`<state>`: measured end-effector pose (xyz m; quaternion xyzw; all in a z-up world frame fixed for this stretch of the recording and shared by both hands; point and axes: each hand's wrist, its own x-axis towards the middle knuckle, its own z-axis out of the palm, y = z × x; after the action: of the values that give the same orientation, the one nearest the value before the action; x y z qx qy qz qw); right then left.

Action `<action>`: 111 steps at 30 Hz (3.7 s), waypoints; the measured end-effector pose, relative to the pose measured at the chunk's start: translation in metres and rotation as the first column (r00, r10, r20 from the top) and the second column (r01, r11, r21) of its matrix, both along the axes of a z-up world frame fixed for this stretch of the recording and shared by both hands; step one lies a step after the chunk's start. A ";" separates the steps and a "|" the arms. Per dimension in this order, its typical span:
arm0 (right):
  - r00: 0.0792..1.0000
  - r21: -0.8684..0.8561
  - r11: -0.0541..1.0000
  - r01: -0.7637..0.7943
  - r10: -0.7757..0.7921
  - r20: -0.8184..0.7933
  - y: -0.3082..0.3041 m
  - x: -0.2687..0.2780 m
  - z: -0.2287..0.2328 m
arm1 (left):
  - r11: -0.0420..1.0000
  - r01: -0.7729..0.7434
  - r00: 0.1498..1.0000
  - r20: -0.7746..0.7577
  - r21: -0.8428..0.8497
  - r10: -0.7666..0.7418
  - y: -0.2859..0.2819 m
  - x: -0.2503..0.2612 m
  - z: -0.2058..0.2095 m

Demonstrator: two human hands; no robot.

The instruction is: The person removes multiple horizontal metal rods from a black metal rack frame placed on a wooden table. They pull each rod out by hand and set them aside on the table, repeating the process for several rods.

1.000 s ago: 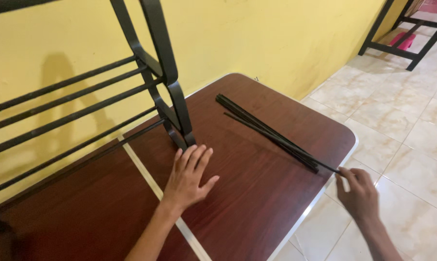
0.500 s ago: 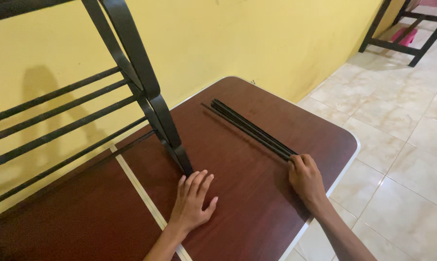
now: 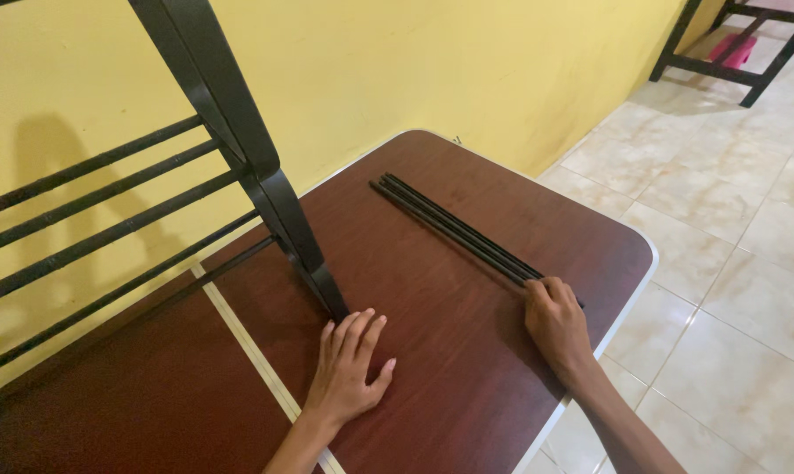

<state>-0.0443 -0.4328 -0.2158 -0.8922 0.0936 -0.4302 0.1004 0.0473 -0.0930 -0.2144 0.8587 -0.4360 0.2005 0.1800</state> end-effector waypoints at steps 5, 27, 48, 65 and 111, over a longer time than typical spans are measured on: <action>0.998 -0.164 0.985 0.057 -0.061 -0.016 0.001 -0.003 0.002 | 1.000 -0.010 1.000 -0.002 -0.005 0.010 0.000 -0.001 -0.002; 0.950 -0.072 0.989 0.132 -0.147 -0.275 -0.005 0.002 -0.004 | 0.996 -0.031 0.999 0.023 0.085 0.029 0.003 -0.001 0.001; 0.791 -0.347 0.741 -0.575 0.612 -0.003 0.236 0.025 0.076 | 0.720 -0.629 0.522 0.526 -0.294 0.671 0.290 -0.090 0.147; 0.392 -0.428 0.331 -0.841 0.918 -0.058 0.611 0.110 0.156 | 0.277 -0.827 0.176 0.243 -0.489 0.954 0.420 -0.111 0.161; 0.387 -0.215 0.334 -0.918 0.874 -0.293 0.629 0.112 0.133 | 0.371 -0.761 0.248 0.290 -0.532 0.925 0.423 -0.105 0.152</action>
<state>0.0672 0.1958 -0.0824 -0.8225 -0.4831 -0.2557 0.1573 -0.0576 0.3304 -0.0623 0.8206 0.1042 0.5612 0.0289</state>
